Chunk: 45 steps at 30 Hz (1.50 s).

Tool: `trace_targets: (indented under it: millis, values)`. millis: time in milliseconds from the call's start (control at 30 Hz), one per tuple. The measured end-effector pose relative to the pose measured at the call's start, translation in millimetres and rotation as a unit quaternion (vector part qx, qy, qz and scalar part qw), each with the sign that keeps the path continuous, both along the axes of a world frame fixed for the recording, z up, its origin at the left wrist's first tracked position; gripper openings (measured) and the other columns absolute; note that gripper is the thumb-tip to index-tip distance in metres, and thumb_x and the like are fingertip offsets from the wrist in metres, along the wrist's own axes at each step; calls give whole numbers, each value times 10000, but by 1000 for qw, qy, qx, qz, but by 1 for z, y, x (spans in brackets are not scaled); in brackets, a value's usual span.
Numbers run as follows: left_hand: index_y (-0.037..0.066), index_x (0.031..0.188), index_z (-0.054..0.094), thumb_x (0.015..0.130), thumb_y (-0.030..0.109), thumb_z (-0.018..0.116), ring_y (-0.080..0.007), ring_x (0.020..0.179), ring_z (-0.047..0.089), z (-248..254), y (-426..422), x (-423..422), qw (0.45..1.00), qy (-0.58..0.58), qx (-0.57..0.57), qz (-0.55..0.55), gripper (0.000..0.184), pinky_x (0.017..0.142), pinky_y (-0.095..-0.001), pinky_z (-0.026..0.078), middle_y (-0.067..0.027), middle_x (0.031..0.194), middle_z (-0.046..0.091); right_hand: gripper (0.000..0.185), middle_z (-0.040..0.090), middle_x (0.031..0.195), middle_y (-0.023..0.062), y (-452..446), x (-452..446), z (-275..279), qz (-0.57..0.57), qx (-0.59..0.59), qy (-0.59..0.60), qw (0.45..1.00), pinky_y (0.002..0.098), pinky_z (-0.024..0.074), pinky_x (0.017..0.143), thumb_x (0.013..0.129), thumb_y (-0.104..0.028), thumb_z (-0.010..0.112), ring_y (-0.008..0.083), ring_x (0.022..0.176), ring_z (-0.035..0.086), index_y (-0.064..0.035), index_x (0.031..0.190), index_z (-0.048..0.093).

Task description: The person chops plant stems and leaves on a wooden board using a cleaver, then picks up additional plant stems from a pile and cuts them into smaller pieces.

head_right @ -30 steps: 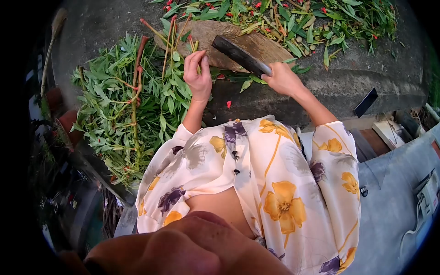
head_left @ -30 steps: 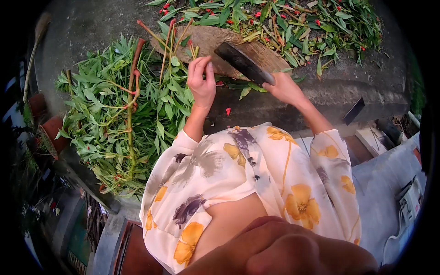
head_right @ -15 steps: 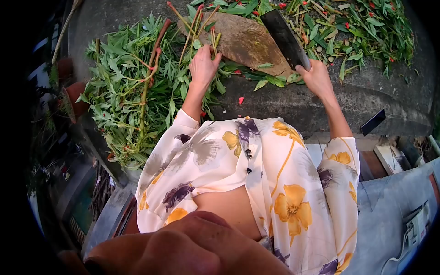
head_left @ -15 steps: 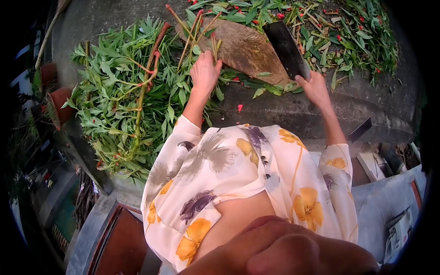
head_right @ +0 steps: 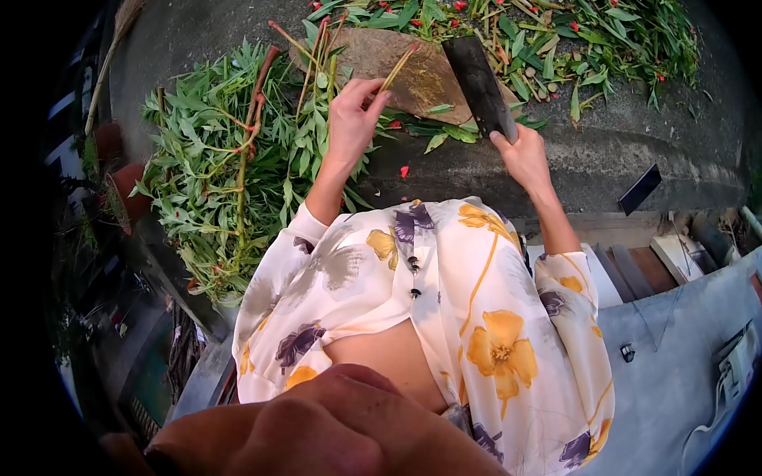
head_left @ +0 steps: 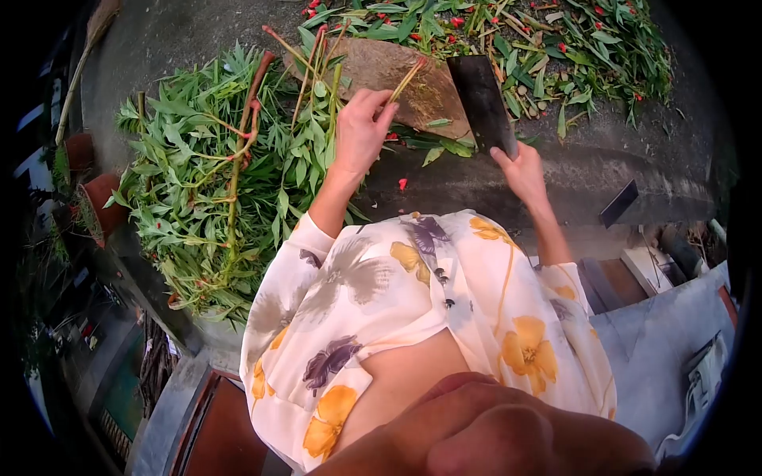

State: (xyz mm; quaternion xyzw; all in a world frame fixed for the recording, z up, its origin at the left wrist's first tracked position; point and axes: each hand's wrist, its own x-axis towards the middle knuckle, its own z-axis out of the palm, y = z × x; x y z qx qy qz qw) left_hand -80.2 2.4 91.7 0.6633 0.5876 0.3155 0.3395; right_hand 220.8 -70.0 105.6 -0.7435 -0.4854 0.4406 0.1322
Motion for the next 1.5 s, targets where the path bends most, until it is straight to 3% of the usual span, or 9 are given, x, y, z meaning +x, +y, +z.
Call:
trace_targets:
  millis: [67,167,233,433,600,800,1033,1300,1500]
  values:
    - [19,1068,722,881,135,760,-285,769,666,-43,-10,19,994,94,18,-44,224,695,-359,535,-101,920,659,313,632,676,136,-3,4,-4,-25,-7,9,1000,399,475,656,901,-256,711,229,641,597,51,898,651]
    - [45,1069,712,879,160,750,-320,873,647,-72,-21,34,985,154,61,-52,225,762,-405,529,-103,918,639,297,636,683,180,-3,5,2,-19,-3,-16,1000,425,483,660,907,-250,699,316,647,631,44,912,655]
    - [53,1076,709,880,158,748,-319,901,643,-69,-23,39,987,142,53,-48,226,774,-413,525,-104,918,638,271,635,711,236,-1,5,6,2,-9,-30,1000,462,488,673,912,-233,683,428,696,640,36,939,664]
    - [76,1055,706,882,121,719,-323,866,634,-76,-25,42,991,106,82,-20,179,745,-433,525,-94,924,634,229,651,752,265,10,6,-4,56,5,-53,997,489,504,706,907,-202,672,469,778,656,18,970,688]
    - [43,1077,704,908,103,694,-336,899,652,-66,-14,36,990,126,60,-5,180,780,-415,526,-118,955,652,191,665,770,265,22,21,-9,102,35,-109,988,520,520,721,900,-168,651,468,796,667,-10,993,705]
    - [55,991,726,892,61,677,-321,913,636,-81,-6,29,989,108,100,1,110,787,-424,530,-102,947,637,128,689,761,223,42,42,-10,194,74,-165,964,538,548,722,876,-123,637,437,763,686,-67,981,686]
    - [61,994,731,851,27,673,-292,894,628,-84,11,14,981,128,133,-51,158,778,-402,533,-67,938,647,212,675,707,153,97,74,-3,428,173,-285,840,491,527,582,797,-81,651,373,683,688,-81,1005,610]
    - [76,1011,721,847,34,668,-285,907,621,-92,24,3,979,116,141,-94,178,783,-393,530,-55,947,647,232,667,734,134,148,76,6,509,189,-327,774,484,509,583,835,-91,624,361,681,678,-111,1066,613]
    - [81,1007,724,850,32,668,-278,898,618,-91,25,1,981,107,129,-100,173,775,-392,528,-45,940,646,196,683,714,128,159,75,9,528,208,-315,760,479,522,572,834,-78,635,350,655,690,-105,1028,633]
